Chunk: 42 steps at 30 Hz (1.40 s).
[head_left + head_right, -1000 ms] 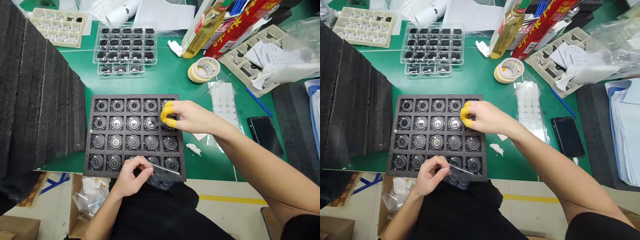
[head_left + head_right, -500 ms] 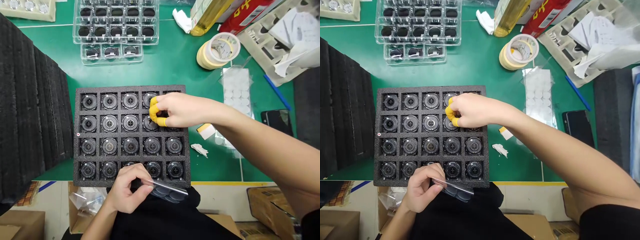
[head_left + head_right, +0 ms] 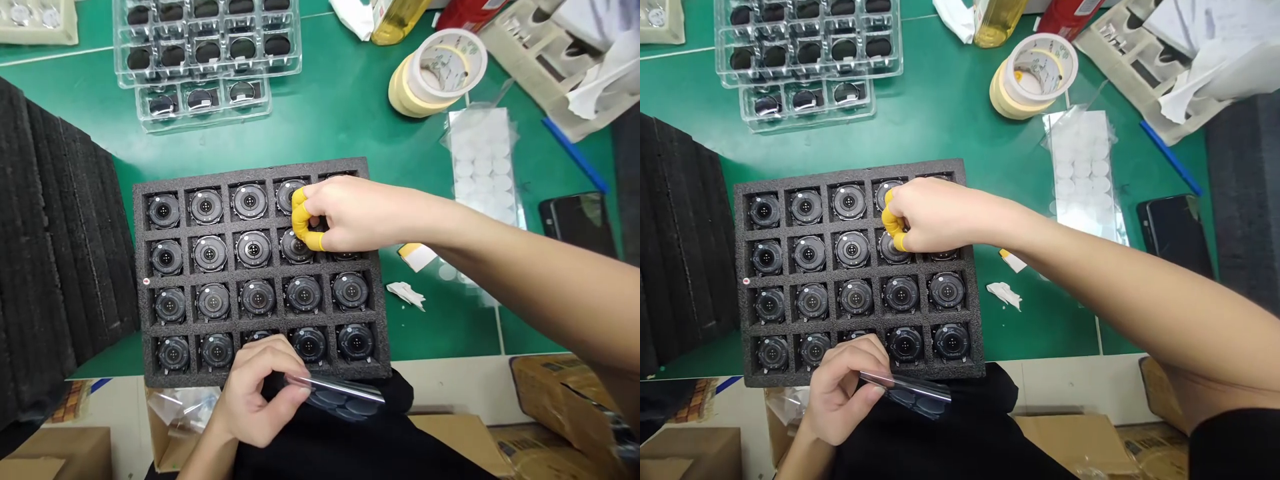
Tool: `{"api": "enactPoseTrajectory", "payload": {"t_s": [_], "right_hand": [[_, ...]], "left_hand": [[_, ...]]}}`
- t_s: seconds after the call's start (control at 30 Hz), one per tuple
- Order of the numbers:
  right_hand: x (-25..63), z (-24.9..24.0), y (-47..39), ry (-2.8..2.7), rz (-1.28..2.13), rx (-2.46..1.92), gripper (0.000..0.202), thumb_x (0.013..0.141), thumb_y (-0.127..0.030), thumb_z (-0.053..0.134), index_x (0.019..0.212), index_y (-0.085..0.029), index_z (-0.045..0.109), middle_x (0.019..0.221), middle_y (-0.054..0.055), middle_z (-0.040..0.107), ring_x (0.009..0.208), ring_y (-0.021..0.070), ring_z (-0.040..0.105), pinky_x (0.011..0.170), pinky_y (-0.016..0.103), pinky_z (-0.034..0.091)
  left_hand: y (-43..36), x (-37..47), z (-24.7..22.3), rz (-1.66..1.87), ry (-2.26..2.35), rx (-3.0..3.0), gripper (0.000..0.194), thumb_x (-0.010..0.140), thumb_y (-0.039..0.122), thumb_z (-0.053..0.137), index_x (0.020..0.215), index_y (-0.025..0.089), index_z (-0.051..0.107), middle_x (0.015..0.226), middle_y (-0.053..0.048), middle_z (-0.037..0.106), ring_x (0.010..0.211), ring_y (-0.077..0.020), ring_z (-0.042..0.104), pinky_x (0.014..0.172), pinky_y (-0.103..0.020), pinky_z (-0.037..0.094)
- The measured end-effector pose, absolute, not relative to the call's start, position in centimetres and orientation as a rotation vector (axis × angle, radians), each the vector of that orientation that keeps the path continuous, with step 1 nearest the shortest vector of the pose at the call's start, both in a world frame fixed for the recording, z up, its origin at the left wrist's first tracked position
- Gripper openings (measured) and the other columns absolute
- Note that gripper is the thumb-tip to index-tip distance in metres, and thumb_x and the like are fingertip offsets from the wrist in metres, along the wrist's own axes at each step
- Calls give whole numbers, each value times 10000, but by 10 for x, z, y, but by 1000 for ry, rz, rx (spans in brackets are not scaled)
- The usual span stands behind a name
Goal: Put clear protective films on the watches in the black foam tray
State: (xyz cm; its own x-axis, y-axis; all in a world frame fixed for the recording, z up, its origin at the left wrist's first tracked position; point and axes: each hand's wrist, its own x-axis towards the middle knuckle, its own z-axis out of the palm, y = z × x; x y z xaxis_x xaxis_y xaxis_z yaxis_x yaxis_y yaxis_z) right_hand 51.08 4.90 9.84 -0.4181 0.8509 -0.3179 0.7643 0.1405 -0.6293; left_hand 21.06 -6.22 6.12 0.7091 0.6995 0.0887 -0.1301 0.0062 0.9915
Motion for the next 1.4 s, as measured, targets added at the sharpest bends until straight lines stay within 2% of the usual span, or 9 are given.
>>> {"api": "enactPoseTrajectory", "payload": {"t_s": [1.4], "right_hand": [[508,99,46,-2301,1075,-1600,200,888,-146,695,698,-208,678,835,4,622,701,158,497,713,322,363]], "left_hand": [[-63,212,59,704,521,1460,89,1068,275,711,1056,189,729,804,-58,759,722,-164,701,693,-285,572]]}}
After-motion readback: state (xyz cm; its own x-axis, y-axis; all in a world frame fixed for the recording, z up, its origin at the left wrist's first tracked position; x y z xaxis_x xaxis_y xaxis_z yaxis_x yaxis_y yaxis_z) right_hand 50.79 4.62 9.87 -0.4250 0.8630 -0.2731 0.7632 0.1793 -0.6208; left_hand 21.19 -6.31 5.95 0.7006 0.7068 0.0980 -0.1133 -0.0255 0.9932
